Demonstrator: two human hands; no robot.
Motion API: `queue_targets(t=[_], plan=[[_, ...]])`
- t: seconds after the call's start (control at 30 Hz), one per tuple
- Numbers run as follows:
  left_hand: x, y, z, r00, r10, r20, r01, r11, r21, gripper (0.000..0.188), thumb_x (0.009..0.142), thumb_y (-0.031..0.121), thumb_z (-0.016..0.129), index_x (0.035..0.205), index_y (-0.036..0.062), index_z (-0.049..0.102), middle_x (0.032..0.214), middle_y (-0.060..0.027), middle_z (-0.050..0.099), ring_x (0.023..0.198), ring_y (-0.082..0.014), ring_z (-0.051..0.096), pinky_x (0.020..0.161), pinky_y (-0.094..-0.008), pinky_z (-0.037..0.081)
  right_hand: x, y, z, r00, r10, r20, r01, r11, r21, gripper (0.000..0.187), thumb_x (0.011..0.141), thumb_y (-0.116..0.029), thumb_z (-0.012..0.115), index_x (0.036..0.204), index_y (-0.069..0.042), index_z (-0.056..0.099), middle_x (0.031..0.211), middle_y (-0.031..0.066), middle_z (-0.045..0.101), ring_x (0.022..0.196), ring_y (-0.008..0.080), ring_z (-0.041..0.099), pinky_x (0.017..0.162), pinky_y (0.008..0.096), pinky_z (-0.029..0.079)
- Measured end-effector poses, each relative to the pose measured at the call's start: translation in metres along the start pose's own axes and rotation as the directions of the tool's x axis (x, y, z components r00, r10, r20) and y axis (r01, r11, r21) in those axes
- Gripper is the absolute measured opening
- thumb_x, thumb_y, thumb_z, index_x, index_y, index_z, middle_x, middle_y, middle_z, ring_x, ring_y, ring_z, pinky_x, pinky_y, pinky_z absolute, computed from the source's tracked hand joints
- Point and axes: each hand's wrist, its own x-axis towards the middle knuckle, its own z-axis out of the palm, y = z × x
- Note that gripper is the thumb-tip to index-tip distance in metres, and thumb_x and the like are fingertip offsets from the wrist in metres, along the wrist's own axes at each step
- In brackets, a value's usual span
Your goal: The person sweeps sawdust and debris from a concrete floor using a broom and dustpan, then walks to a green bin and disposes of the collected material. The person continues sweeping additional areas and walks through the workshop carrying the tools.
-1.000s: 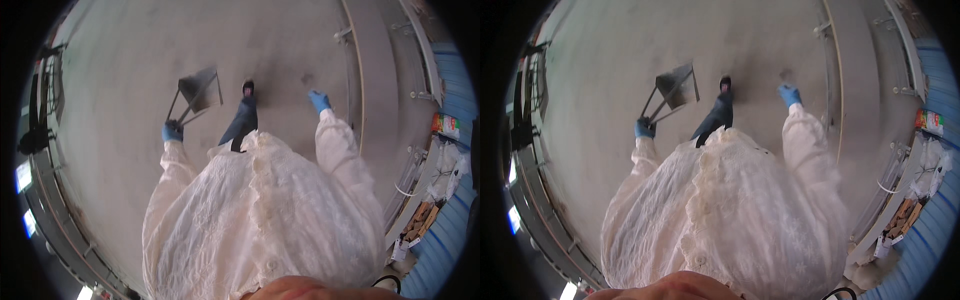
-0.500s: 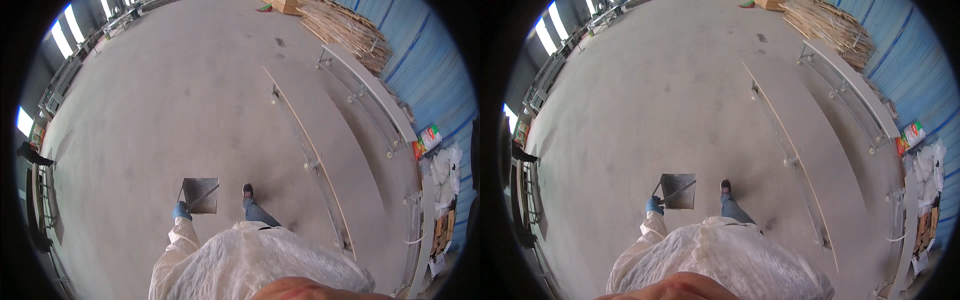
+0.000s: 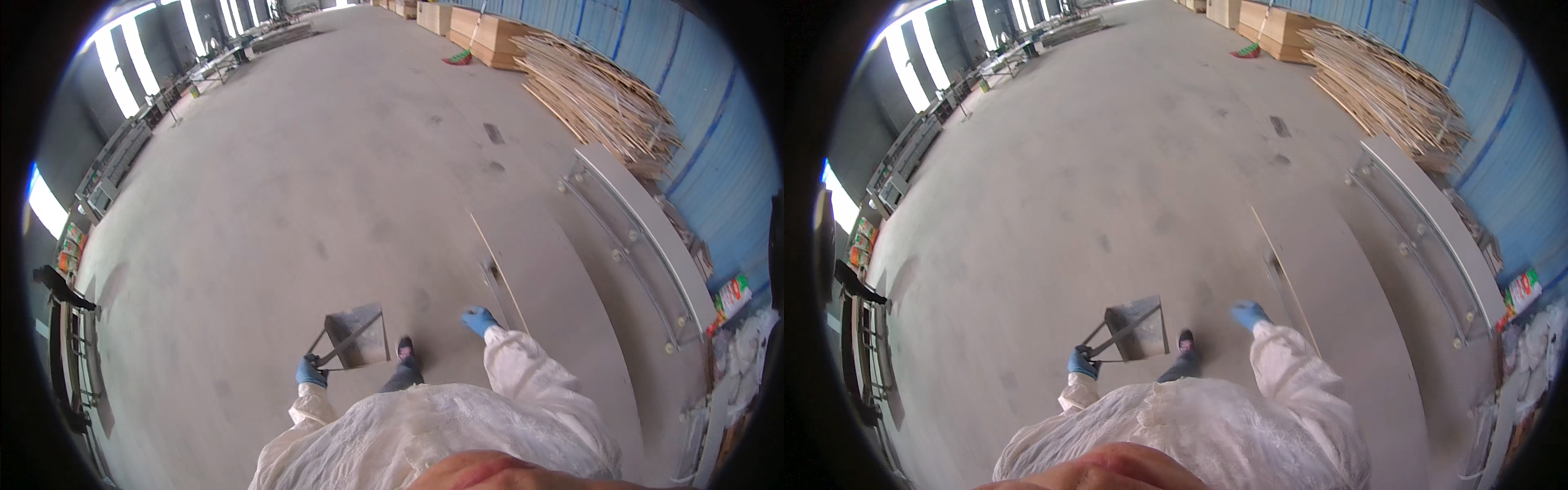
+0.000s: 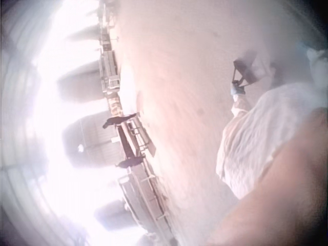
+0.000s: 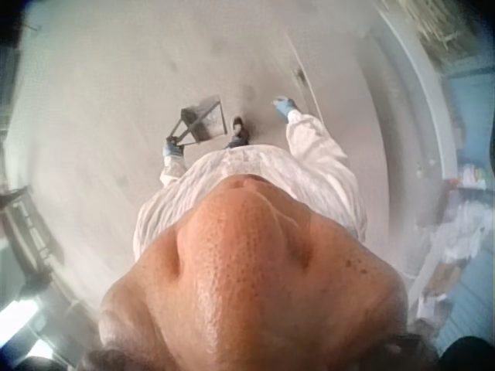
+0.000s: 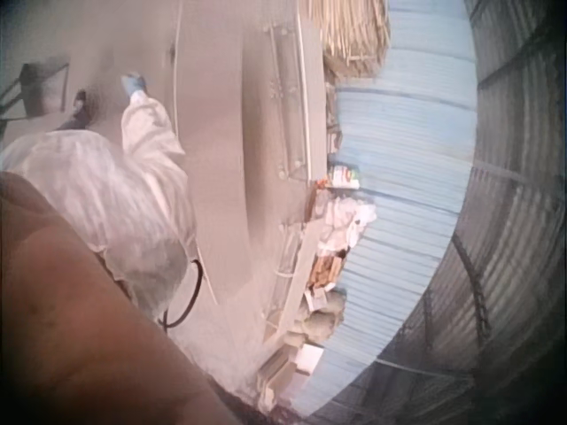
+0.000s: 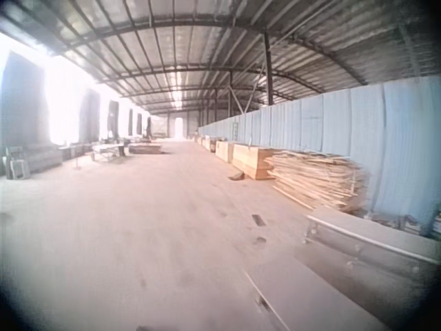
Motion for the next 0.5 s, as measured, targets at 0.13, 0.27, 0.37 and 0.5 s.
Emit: queue_targets(t=[0.13, 0.27, 0.37, 0.5], plan=[[0.112, 0.072, 0.176, 0.978, 0.026, 0.205, -0.009, 0.996, -0.084, 0.016, 0.079, 0.03, 0.057, 0.084, 0.0146, 0.061, 0.083, -0.0032, 0.058, 0.072, -0.0215, 0.048, 0.061, -0.0405, 0.04, 0.113, -0.02, -0.016, 0.867, 0.289, 0.405, 0.194, 0.554, -0.81, 0.025, 0.083, -0.031, 0.059, 0.093, -0.013, 0.072, 0.1, 0.0148, 0.068, 0.091, 0.0318, 0.066, 0.076, 0.043, 0.052], [0.226, 0.149, 0.351, 0.964, 0.22, 0.148, -0.236, 0.967, 0.096, 0.011, 0.082, 0.022, 0.061, 0.086, 0.012, 0.061, 0.077, -0.0049, 0.063, 0.069, -0.0217, 0.057, 0.059, -0.0372, 0.047, 0.173, 0.001, -0.03, 0.649, 0.483, 0.588, 0.328, 0.519, -0.789, 0.026, 0.081, -0.033, 0.058, 0.092, -0.013, 0.072, 0.099, 0.0132, 0.068, 0.09, 0.03, 0.067, 0.074, 0.0426, 0.052], [0.329, 0.218, 0.489, 0.998, -0.054, 0.038, 0.06, 0.98, -0.189, 0.014, 0.081, 0.016, 0.064, 0.093, 0.0087, 0.063, 0.079, -0.0053, 0.064, 0.072, -0.0221, 0.059, 0.058, -0.0346, 0.05, 0.291, -0.004, -0.034, 0.624, 0.556, 0.549, 0.21, 0.557, -0.803, 0.024, 0.081, -0.03, 0.058, 0.092, -0.013, 0.071, 0.099, 0.0121, 0.068, 0.089, 0.0295, 0.067, 0.072, 0.0423, 0.052], [0.437, 0.282, 0.613, 0.968, 0.239, 0.082, -0.24, 0.971, 0.006, 0.018, 0.085, 0.024, 0.061, 0.093, 0.0077, 0.063, 0.079, -0.0038, 0.063, 0.069, -0.02, 0.057, 0.059, -0.0337, 0.048, 0.496, -0.032, -0.04, 0.62, 0.584, 0.523, 0.166, 0.554, -0.816, 0.021, 0.081, -0.026, 0.058, 0.092, -0.013, 0.071, 0.098, 0.0107, 0.069, 0.087, 0.0289, 0.067, 0.069, 0.0419, 0.052]])
